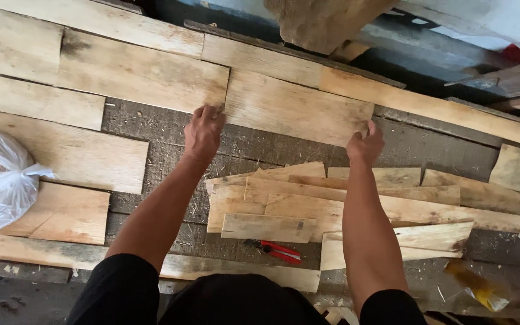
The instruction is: Sorting, inspecting, and trimming thin wooden planks at a workshop workbench.
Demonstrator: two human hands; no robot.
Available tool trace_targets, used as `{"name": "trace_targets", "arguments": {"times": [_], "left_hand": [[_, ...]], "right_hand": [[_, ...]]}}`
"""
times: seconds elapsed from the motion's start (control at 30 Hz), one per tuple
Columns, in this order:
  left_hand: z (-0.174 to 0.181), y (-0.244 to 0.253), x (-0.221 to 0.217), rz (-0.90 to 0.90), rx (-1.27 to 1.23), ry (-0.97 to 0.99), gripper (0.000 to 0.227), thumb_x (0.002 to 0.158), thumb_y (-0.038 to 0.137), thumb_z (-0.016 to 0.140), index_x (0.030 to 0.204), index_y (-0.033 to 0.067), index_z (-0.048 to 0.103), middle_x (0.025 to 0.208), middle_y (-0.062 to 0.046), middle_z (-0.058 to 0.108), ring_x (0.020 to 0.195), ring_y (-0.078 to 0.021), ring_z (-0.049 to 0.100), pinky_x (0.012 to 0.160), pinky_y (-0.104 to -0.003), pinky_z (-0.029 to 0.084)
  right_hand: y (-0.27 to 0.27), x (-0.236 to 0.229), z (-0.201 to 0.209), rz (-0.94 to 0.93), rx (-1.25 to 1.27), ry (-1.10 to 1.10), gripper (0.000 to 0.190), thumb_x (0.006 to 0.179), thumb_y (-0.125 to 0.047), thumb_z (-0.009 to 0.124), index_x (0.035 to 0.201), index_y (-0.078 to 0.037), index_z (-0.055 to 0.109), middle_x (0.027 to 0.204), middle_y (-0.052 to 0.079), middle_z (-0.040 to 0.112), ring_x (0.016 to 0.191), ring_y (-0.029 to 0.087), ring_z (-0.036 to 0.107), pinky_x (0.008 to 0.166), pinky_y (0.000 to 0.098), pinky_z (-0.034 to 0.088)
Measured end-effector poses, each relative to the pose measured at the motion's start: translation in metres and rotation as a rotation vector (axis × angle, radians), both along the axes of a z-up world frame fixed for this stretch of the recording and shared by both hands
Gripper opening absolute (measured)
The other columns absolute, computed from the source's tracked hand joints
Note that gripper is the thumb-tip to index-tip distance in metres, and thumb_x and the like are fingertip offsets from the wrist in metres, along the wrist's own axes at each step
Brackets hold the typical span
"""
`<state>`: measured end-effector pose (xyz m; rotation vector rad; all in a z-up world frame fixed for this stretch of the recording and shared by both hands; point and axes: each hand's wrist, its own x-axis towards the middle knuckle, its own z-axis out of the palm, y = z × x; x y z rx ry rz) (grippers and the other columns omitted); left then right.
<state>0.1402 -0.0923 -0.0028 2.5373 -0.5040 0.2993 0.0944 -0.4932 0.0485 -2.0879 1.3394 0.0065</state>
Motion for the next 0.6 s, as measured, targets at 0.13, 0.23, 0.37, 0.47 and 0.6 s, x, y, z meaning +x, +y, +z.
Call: {"name": "trace_targets", "arguments": {"times": [0.13, 0.23, 0.37, 0.47, 0.6], "left_hand": [[-0.001, 0.000, 0.000, -0.010, -0.036, -0.004, 0.031, 0.083, 0.001, 0.066, 0.109, 0.0169, 0.073, 0.122, -0.010, 0.065, 0.112, -0.0362, 0.062, 0.074, -0.048, 0.060], [0.003, -0.004, 0.003, -0.005, 0.009, 0.040, 0.026, 0.083, 0.002, 0.066, 0.104, 0.0151, 0.071, 0.121, -0.007, 0.066, 0.116, -0.0348, 0.064, 0.075, -0.047, 0.061], [-0.006, -0.005, 0.006, 0.022, 0.087, 0.098, 0.024, 0.089, -0.001, 0.069, 0.106, 0.0147, 0.074, 0.120, -0.010, 0.067, 0.111, -0.0328, 0.064, 0.070, -0.042, 0.062], [0.016, 0.001, 0.012, 0.006, 0.150, 0.144, 0.032, 0.084, -0.006, 0.070, 0.106, 0.0164, 0.077, 0.118, -0.007, 0.070, 0.109, -0.0293, 0.065, 0.072, -0.038, 0.063], [0.008, 0.007, 0.020, 0.001, 0.151, 0.328, 0.038, 0.089, -0.004, 0.070, 0.117, 0.0211, 0.076, 0.119, -0.001, 0.071, 0.106, -0.0232, 0.065, 0.079, -0.035, 0.064]], "right_hand": [[-0.042, -0.013, -0.056, 0.277, -0.196, -0.084, 0.054, 0.094, -0.005, 0.066, 0.146, -0.011, 0.053, 0.146, 0.016, 0.057, 0.129, 0.036, 0.058, 0.097, 0.0465, 0.055], [-0.050, -0.017, -0.063, 0.445, -0.342, -0.035, 0.049, 0.093, -0.007, 0.072, 0.140, -0.007, 0.061, 0.143, 0.018, 0.060, 0.130, 0.034, 0.061, 0.107, 0.0442, 0.051], [-0.035, -0.017, -0.045, 0.424, -0.289, -0.036, 0.052, 0.091, -0.010, 0.073, 0.141, -0.005, 0.060, 0.147, 0.018, 0.056, 0.132, 0.034, 0.058, 0.111, 0.0424, 0.047], [-0.040, -0.018, -0.049, 0.460, -0.308, -0.056, 0.053, 0.092, -0.013, 0.073, 0.142, -0.003, 0.059, 0.147, 0.019, 0.057, 0.132, 0.036, 0.056, 0.110, 0.0445, 0.047], [-0.072, -0.024, -0.098, 0.561, -0.449, -0.082, 0.053, 0.092, -0.016, 0.078, 0.140, -0.002, 0.061, 0.146, 0.024, 0.055, 0.132, 0.042, 0.053, 0.106, 0.0500, 0.044]]}}
